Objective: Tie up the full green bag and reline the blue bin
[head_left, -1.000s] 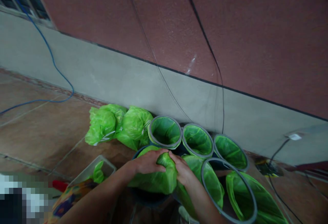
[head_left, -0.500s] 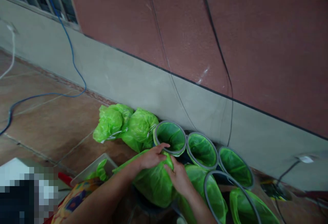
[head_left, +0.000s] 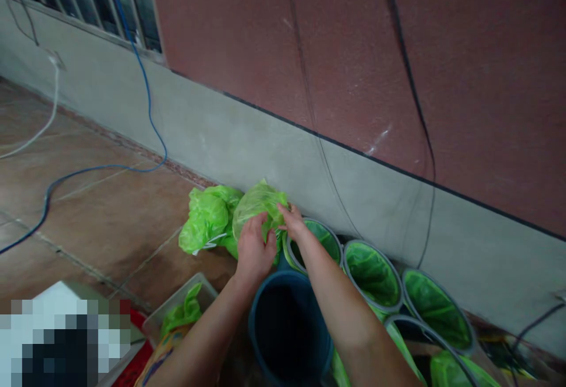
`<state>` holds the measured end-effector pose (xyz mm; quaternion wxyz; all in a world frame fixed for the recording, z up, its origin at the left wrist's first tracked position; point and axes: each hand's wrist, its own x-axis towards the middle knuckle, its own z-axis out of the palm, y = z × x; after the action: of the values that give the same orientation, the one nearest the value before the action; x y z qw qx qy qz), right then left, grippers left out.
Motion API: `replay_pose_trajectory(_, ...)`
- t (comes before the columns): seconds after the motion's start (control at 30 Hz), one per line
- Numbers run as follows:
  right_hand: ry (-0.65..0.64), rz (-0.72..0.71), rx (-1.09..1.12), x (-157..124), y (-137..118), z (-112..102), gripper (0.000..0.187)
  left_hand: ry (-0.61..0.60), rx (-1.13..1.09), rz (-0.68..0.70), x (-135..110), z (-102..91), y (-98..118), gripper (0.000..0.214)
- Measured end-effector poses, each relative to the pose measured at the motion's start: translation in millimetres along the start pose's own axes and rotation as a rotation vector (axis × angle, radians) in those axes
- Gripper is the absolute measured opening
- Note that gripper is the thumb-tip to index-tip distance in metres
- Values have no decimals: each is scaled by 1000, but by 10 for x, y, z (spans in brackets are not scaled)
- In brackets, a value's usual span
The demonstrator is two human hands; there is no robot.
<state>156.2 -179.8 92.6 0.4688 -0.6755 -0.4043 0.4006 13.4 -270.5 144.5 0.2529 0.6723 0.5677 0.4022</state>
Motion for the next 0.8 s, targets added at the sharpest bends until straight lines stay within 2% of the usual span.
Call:
replay_pose_trajectory(0.07, 73, 119, -93, -27, 209, -38, 50, -113, 110, -42, 26, 42, -92, 44)
replay_pose_trajectory(0.13, 131, 153, -155, -257, 507, -185, 45, -246, 242, -82, 40, 92, -206, 46)
replay_pose_trajectory(0.27, 212, -15, -259, -1121, 1170, -657, 31, -486, 445, -63, 34, 196, -393, 45)
replay_pose_trajectory(0.37, 277, 72, -334, -1836, 1580, -963, 31, -613, 516, 11, 12, 301, -435, 47)
replay_pose_trajectory(0.43, 289, 142, -332, -2212, 1781, -1084, 33, -682, 525, 44, -24, 392, -424, 47)
replay_pose_trajectory(0.53, 319, 188, -333, -2556, 1953, -1165, 32, -753, 504, 58, -141, 526, -378, 43)
replay_pose_trajectory(0.63, 323, 170, -312, -2692, 1979, -1181, 29, -770, 477, 65, -305, 570, -299, 42)
replay_pose_trajectory(0.7, 299, 172, -297, -2728, 1952, -1171, 29, -787, 458, 73, -379, 498, -223, 41)
replay_pose_trajectory(0.8, 222, 187, -290, -2782, 1918, -1131, 28, -783, 344, 56, -353, 210, -132, 42)
